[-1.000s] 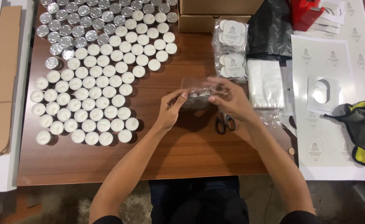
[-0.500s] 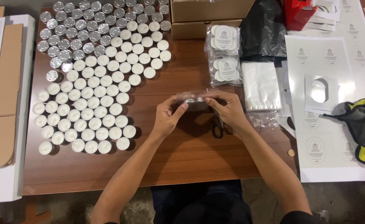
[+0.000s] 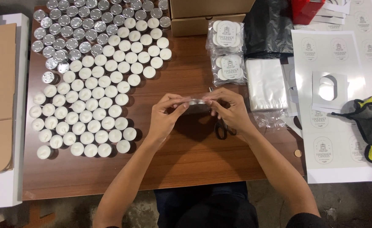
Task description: Cutting out circular adhesive labels from a printed sheet and applying them to the base of small tealight candles.
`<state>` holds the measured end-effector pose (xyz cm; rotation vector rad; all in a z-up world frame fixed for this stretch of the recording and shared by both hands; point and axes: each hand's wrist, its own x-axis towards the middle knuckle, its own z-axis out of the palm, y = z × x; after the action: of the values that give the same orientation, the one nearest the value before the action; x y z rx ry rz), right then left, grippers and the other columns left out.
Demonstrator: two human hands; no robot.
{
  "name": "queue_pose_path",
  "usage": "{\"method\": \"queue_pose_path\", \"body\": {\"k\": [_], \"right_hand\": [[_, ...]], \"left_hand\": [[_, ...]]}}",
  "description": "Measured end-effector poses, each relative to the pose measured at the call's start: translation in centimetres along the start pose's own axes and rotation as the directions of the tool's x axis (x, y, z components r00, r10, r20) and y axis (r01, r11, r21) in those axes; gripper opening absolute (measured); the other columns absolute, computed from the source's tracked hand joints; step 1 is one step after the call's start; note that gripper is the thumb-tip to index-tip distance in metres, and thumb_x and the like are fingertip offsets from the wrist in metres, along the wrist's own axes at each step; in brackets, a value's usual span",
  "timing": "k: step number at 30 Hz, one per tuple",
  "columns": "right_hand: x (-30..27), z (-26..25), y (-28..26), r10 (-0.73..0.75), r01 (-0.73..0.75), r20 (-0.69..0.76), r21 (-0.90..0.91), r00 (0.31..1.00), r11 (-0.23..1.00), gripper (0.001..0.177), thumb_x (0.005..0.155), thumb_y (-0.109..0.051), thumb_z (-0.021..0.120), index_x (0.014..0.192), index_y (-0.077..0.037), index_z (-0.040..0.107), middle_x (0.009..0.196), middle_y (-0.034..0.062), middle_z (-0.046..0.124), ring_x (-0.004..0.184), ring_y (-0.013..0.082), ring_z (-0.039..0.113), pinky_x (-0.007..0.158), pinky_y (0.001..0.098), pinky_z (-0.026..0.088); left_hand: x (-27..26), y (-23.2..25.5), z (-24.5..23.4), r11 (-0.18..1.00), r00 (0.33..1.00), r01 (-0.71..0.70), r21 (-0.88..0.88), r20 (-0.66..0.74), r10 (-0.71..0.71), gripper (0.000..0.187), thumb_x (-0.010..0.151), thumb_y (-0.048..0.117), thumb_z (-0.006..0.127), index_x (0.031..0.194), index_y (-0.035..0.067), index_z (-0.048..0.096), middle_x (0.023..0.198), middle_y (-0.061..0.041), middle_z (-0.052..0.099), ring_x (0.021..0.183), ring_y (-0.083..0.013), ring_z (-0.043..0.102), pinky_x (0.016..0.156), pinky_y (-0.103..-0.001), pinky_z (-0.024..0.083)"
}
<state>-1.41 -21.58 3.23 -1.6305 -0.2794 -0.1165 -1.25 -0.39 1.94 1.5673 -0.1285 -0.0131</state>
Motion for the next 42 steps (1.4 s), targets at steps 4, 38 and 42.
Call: {"method": "queue_pose_path", "body": {"k": [4, 38, 42], "right_hand": [[0.1, 0.1, 0.3, 0.037, -0.038, 0.017, 0.049, 0.999, 0.998, 0.01, 0.097, -0.007, 0.07, 0.097, -0.001, 0.078, 0.098, 0.0136, 0.076, 0.063, 0.0198, 0.074, 0.051, 0.029, 0.061], [-0.5, 0.0, 2.0, -0.208, 0.174, -0.07, -0.333, 0.976, 0.927, 0.015, 0.101, 0.0, 0.062, 0.105, -0.006, 0.075, 0.089, 0.0095, 0.068, 0.06, 0.0199, 0.067, 0.053, 0.0302, 0.056], [-0.2, -0.5, 1.9, -0.348, 0.335, 0.077, -0.518, 0.934, 0.787, 0.024, 0.105, -0.016, 0.055, 0.116, -0.01, 0.075, 0.119, 0.0154, 0.056, 0.079, 0.0301, 0.065, 0.063, 0.0386, 0.054]], "left_hand": [[0.1, 0.5, -0.2, 0.998, 0.999, 0.034, -0.053, 0.014, -0.033, 0.013, 0.087, 0.015, 0.081, 0.101, 0.015, 0.082, 0.097, -0.003, 0.072, 0.084, -0.006, 0.052, 0.079, -0.025, 0.049], [-0.4, 2.4, 0.3, 0.96, 0.954, 0.27, -0.072, -0.113, -0.276, 0.013, 0.087, 0.015, 0.076, 0.076, 0.008, 0.075, 0.088, -0.006, 0.075, 0.084, -0.0091, 0.062, 0.076, -0.026, 0.052], [-0.6, 3.3, 0.5, 0.958, 0.951, 0.281, -0.062, -0.119, -0.287, 0.016, 0.087, 0.017, 0.076, 0.074, 0.008, 0.074, 0.083, -0.005, 0.073, 0.082, -0.0079, 0.059, 0.074, -0.025, 0.051]]}}
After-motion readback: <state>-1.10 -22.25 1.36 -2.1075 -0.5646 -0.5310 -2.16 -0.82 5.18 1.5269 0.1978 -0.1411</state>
